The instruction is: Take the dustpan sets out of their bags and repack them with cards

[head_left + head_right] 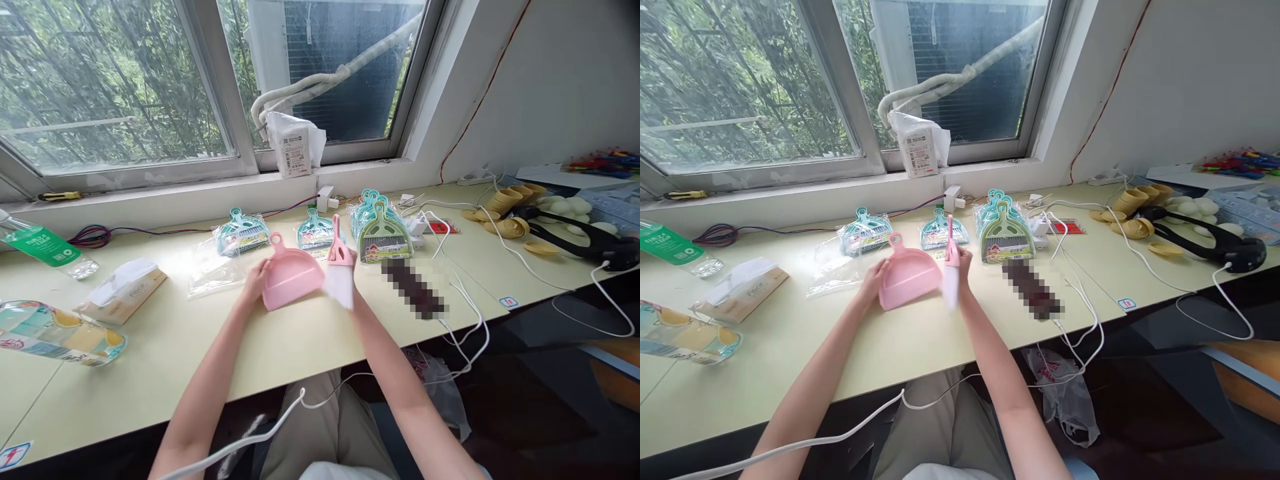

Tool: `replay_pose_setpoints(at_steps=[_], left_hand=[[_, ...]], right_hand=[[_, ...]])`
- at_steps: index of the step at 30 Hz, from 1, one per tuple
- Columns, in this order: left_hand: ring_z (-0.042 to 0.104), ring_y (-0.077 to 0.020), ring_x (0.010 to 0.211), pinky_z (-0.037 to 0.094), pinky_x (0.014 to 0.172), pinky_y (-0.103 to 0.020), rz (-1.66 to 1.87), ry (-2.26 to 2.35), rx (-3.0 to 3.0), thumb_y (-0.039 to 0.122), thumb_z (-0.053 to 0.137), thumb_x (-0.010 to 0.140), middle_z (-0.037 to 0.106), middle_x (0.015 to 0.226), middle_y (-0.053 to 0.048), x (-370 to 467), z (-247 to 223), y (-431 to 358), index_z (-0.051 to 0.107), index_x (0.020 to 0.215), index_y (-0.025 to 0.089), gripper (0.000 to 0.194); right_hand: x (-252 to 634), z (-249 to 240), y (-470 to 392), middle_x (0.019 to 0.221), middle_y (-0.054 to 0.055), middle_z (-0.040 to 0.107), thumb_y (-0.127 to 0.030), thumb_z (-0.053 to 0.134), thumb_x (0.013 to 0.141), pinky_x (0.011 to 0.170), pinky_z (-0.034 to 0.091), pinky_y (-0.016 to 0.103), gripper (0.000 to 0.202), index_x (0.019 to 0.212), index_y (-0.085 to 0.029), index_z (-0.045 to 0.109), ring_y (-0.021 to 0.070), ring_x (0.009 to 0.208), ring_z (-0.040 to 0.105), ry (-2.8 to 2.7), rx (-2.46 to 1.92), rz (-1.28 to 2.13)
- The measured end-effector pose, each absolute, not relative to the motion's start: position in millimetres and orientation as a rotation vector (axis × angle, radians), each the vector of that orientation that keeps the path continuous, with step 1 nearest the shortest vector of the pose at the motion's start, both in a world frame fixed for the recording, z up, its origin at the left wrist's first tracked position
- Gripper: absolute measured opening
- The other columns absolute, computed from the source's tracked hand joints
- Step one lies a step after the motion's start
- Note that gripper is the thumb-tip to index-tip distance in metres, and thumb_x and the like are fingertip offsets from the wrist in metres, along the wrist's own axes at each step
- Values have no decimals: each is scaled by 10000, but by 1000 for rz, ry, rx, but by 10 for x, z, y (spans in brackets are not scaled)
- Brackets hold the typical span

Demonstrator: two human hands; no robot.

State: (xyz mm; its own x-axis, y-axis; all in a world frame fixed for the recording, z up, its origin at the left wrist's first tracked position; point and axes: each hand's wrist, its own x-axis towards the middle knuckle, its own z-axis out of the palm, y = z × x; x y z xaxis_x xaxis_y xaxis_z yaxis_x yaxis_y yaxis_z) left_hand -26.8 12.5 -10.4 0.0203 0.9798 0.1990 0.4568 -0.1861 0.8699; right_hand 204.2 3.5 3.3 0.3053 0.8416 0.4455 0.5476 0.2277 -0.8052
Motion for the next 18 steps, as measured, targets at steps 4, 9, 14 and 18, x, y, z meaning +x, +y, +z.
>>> replay_pose_setpoints(at_steps=[4,9,14,18], left_hand=[[585,-242,961,425,811,-304,1164,1638,1735,519,360,879,681,1035,-48,-542,-96,223,620,1205,177,539],[580,-278,960,407,829,-351,777,1943,1848,460,355,885,679,1010,-77,-637,-128,236,649,1128,207,458],[451,-343,1157,367,939,-440,787,2098,1871,423,381,872,572,1176,-147,-710,-235,265,606,1191,204,448],[440,-356,1163,379,923,-459,780,2132,1823,415,415,849,550,1150,-162,-745,-259,263,637,1130,198,419]], right_hand=[[2272,4,132,493,-14,511,-332,358,946,466,268,236,483,526,-178,538,113,479,415,-1254,-1578,92],[2231,-153,202,733,90,672,-301,447,914,567,321,254,354,695,-147,680,158,649,568,-1634,-1861,-41],[2209,-248,226,826,108,671,-295,422,936,619,352,279,338,802,-163,703,183,719,581,-1743,-1861,6],[2269,-285,234,1006,122,654,-259,512,897,738,368,318,210,983,-178,685,232,941,537,-1653,-1772,-92]])
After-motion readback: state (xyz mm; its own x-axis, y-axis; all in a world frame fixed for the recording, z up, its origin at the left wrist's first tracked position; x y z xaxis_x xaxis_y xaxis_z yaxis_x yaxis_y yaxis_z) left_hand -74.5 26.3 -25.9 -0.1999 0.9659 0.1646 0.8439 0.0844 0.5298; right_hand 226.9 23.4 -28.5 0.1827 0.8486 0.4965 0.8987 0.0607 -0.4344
